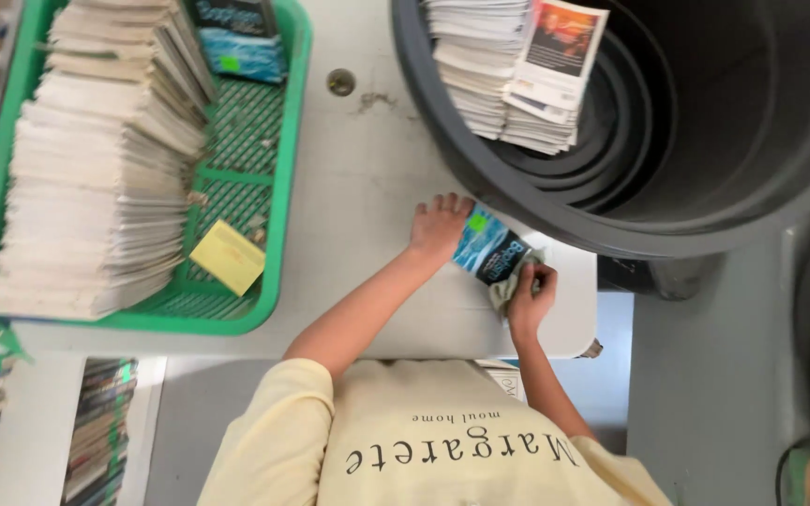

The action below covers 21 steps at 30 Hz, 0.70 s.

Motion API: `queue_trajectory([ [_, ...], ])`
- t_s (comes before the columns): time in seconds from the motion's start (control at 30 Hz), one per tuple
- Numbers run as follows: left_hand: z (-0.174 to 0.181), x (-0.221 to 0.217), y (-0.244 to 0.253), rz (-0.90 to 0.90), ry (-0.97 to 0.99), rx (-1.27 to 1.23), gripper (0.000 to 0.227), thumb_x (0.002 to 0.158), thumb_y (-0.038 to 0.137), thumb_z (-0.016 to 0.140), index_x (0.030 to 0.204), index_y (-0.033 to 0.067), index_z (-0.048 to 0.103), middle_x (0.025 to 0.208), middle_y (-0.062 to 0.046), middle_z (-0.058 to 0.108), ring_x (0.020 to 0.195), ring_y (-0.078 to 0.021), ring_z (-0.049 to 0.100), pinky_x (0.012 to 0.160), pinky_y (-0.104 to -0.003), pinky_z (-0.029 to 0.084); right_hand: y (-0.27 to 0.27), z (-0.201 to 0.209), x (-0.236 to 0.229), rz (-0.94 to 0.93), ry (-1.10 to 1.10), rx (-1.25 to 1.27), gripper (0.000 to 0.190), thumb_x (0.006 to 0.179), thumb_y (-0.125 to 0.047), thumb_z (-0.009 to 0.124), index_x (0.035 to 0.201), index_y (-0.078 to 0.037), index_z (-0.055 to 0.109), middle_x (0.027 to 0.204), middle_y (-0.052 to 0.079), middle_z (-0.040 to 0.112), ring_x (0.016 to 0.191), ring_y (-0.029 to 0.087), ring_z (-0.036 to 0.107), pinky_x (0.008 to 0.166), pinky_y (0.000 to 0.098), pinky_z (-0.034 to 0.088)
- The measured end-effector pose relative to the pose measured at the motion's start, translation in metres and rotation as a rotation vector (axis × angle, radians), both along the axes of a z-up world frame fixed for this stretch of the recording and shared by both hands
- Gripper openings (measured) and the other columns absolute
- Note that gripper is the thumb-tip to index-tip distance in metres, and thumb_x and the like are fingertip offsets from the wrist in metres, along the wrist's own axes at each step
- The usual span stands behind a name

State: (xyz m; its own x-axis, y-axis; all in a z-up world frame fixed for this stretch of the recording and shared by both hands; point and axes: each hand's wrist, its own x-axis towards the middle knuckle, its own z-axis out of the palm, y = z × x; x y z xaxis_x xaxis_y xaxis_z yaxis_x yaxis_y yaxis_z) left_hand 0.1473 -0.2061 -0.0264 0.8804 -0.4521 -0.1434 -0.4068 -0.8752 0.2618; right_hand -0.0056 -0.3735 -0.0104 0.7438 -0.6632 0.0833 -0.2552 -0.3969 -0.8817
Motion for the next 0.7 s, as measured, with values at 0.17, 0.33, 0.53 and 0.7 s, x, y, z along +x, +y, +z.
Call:
queue_trajectory([
  [0.17,0.013,-0.007,-0.013,0.251,0.250,-0.359,0.082,0.089,0.033,0.075,0.152,0.0040,0.031,0.130,-0.023,0.051,0.119,-0.0494,0.057,0.094,-0.057,0.054,-0.044,0.019,0.013,0.087,0.525,0.155,0.074,0.089,-0.046,0.078,0.149,-0.024,0.040,0.130,0.023,0.062,0.124,0.040,0.061,0.107,0.0520,0.047],
  [0.33,0.029,-0.022,-0.001,0.203,0.254,-0.499,0.077,0.091,0.018,0.074,0.154,0.0041,0.031,0.131,-0.022,0.049,0.117,-0.0446,0.058,0.100,-0.054,0.048,-0.056,0.024,0.037,0.217,0.773,-0.040,0.068,0.080,-0.049,0.081,0.133,-0.021,0.047,0.121,0.022,0.071,0.119,0.041,0.065,0.101,0.0548,0.051],
  [0.53,0.027,-0.047,0.023,0.297,0.233,-0.648,0.097,0.070,0.005,0.087,0.151,0.0065,0.034,0.127,-0.030,0.051,0.113,-0.0593,0.058,0.101,-0.060,0.047,-0.067,0.039,0.070,0.588,0.754,-0.324,0.075,0.075,-0.046,0.085,0.130,-0.005,0.055,0.126,0.031,0.066,0.123,0.050,0.061,0.107,0.0592,0.049],
  [0.7,0.024,-0.055,0.034,0.267,0.323,-0.907,0.098,0.068,0.007,0.089,0.152,0.0197,0.040,0.141,-0.020,0.054,0.128,-0.0509,0.055,0.114,-0.053,0.042,-0.076,0.031,0.094,0.743,0.898,-0.518,0.065,0.073,-0.051,0.085,0.125,-0.022,0.060,0.128,0.018,0.069,0.128,0.039,0.061,0.110,0.0505,0.048],
])
